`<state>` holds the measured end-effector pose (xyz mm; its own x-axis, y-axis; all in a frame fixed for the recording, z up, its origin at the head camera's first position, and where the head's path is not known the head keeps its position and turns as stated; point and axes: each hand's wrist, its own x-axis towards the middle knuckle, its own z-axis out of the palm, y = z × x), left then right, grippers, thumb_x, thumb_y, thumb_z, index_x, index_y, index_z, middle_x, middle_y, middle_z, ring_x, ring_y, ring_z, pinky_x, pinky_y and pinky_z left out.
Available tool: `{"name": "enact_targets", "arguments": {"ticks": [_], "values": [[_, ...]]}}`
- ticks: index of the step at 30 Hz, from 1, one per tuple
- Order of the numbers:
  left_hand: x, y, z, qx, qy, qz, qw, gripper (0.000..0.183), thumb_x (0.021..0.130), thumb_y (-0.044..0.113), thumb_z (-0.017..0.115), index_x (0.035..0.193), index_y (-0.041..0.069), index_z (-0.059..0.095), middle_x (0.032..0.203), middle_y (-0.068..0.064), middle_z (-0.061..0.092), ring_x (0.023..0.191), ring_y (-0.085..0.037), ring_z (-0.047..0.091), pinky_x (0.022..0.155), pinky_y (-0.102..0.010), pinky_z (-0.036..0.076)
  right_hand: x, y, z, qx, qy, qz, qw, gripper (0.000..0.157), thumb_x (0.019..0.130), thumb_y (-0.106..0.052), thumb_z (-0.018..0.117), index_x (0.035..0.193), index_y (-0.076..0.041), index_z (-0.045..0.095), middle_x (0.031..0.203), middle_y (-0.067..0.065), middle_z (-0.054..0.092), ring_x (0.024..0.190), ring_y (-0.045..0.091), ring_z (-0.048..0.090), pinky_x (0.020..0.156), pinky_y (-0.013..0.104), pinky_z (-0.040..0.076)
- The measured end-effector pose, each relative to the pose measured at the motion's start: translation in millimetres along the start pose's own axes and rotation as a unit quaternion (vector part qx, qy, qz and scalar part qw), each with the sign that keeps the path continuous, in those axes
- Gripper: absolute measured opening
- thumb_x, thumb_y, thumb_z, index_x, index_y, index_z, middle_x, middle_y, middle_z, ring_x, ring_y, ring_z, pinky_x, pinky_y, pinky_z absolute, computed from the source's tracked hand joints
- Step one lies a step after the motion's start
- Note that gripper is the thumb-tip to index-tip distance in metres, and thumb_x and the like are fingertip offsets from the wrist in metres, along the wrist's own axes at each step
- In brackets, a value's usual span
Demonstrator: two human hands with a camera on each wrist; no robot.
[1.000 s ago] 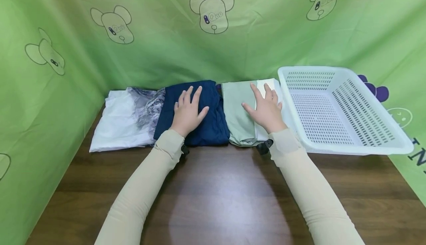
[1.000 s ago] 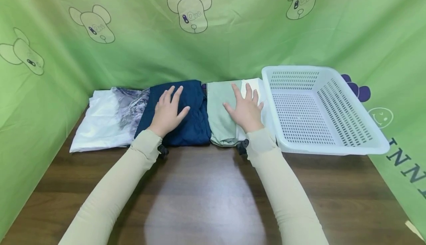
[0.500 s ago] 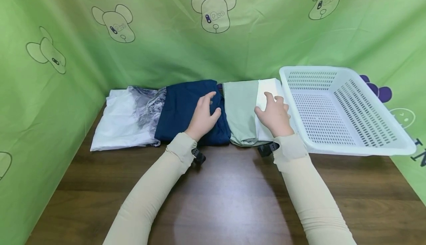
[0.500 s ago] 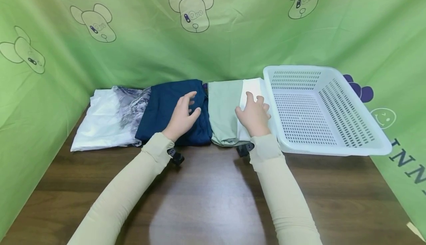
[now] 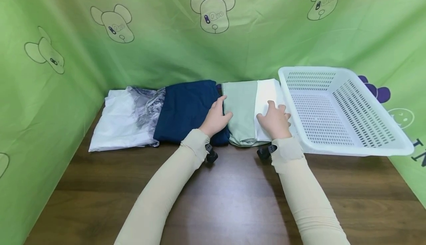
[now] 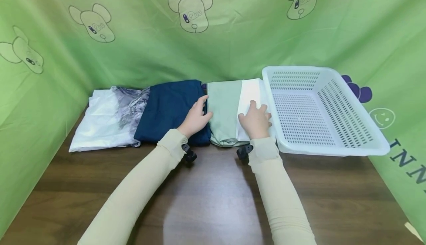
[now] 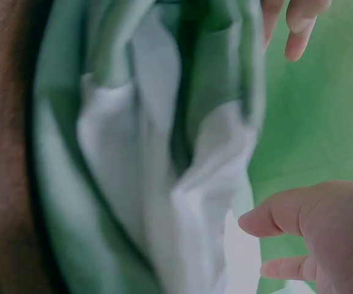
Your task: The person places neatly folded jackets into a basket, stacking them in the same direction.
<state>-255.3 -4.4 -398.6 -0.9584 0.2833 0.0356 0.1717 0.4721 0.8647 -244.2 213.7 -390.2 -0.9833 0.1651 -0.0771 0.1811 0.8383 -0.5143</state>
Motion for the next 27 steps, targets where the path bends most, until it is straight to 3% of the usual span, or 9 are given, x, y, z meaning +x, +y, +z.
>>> {"name": "enact_targets", "arguments": {"ticks": [6, 11, 15, 18, 20, 22, 25, 27], "values": [[9.0, -1.5, 6.6, 0.011, -0.009, -0.028, 0.9995, 0.067, 0.103, 0.018, 0.052, 0.161, 0.010, 0.020, 0.163, -0.018, 0.027, 0.144, -0.032, 0.037, 0.112, -0.045, 0.038, 4, 5, 6.4, 0.006, 0.005, 0.014, 1.000, 0.075, 0.096, -0.031, 0.052, 0.157, -0.001, 0.021, 0.146, 0.044, 0.021, 0.123, 0.067, 0.031, 0.096, 0.076, 0.030], [10.0, -3.7, 8.8, 0.023, -0.022, -0.044, 0.9985, 0.067, 0.104, 0.019, 0.051, 0.162, 0.008, 0.019, 0.161, -0.019, 0.031, 0.137, -0.032, 0.044, 0.094, -0.041, 0.043, 7, 8, 8.3, 0.015, 0.002, 0.035, 0.999, 0.080, 0.096, -0.032, 0.053, 0.159, -0.001, 0.013, 0.144, 0.046, 0.025, 0.126, 0.065, 0.032, 0.100, 0.073, 0.028], [10.7, -5.7, 9.6, 0.029, -0.029, -0.065, 0.9971, 0.068, 0.104, 0.020, 0.051, 0.162, 0.007, 0.017, 0.157, -0.020, 0.038, 0.114, -0.031, 0.056, 0.079, -0.038, 0.041, 8, 9, 9.2, 0.022, -0.002, 0.042, 0.999, 0.087, 0.096, -0.033, 0.054, 0.161, -0.003, 0.005, 0.143, 0.049, 0.026, 0.128, 0.066, 0.030, 0.102, 0.073, 0.026], [12.3, -5.4, 9.0, 0.050, -0.043, -0.085, 0.9942, 0.070, 0.104, 0.021, 0.051, 0.162, 0.006, 0.015, 0.111, -0.015, 0.066, 0.072, -0.023, 0.055, 0.065, -0.033, 0.040, 8, 9, 9.2, 0.023, -0.004, 0.049, 0.999, 0.090, 0.097, -0.035, 0.053, 0.161, -0.004, -0.001, 0.142, 0.051, 0.027, 0.129, 0.066, 0.029, 0.103, 0.073, 0.025], [13.2, -4.9, 8.0, 0.067, -0.055, -0.093, 0.9919, 0.070, 0.104, 0.021, 0.051, 0.162, 0.006, 0.015, 0.077, -0.005, 0.057, 0.056, -0.017, 0.045, 0.059, -0.030, 0.038, 8, 9, 8.8, 0.019, -0.012, 0.052, 0.998, 0.090, 0.098, -0.037, 0.051, 0.161, -0.003, -0.004, 0.142, 0.052, 0.026, 0.130, 0.066, 0.026, 0.104, 0.073, 0.023], [13.1, -4.5, 6.8, 0.079, -0.068, -0.092, 0.9903, 0.068, 0.104, 0.021, 0.050, 0.162, 0.008, 0.017, 0.063, 0.000, 0.040, 0.049, -0.015, 0.033, 0.055, -0.030, 0.034, 9, 9, 8.5, 0.014, -0.022, 0.053, 0.998, 0.090, 0.099, -0.039, 0.049, 0.161, -0.002, -0.005, 0.143, 0.052, 0.025, 0.132, 0.068, 0.022, 0.106, 0.074, 0.021], [11.7, -4.0, 6.7, 0.081, -0.078, -0.084, 0.9901, 0.064, 0.104, 0.021, 0.050, 0.161, 0.010, 0.022, 0.071, -0.006, 0.048, 0.057, -0.018, 0.036, 0.060, -0.030, 0.035, 9, 8, 7.8, 0.010, -0.033, 0.053, 0.998, 0.089, 0.100, -0.040, 0.047, 0.160, 0.000, -0.005, 0.144, 0.052, 0.024, 0.134, 0.069, 0.018, 0.107, 0.075, 0.019], [10.1, -2.6, 7.6, 0.077, -0.077, -0.078, 0.9911, 0.063, 0.103, 0.020, 0.051, 0.160, 0.010, 0.025, 0.091, -0.013, 0.060, 0.066, -0.020, 0.042, 0.066, -0.030, 0.037, 8, 7, 7.7, 0.010, -0.035, 0.054, 0.998, 0.088, 0.100, -0.041, 0.047, 0.160, 0.000, -0.002, 0.143, 0.052, 0.024, 0.133, 0.069, 0.019, 0.106, 0.076, 0.021]]}}
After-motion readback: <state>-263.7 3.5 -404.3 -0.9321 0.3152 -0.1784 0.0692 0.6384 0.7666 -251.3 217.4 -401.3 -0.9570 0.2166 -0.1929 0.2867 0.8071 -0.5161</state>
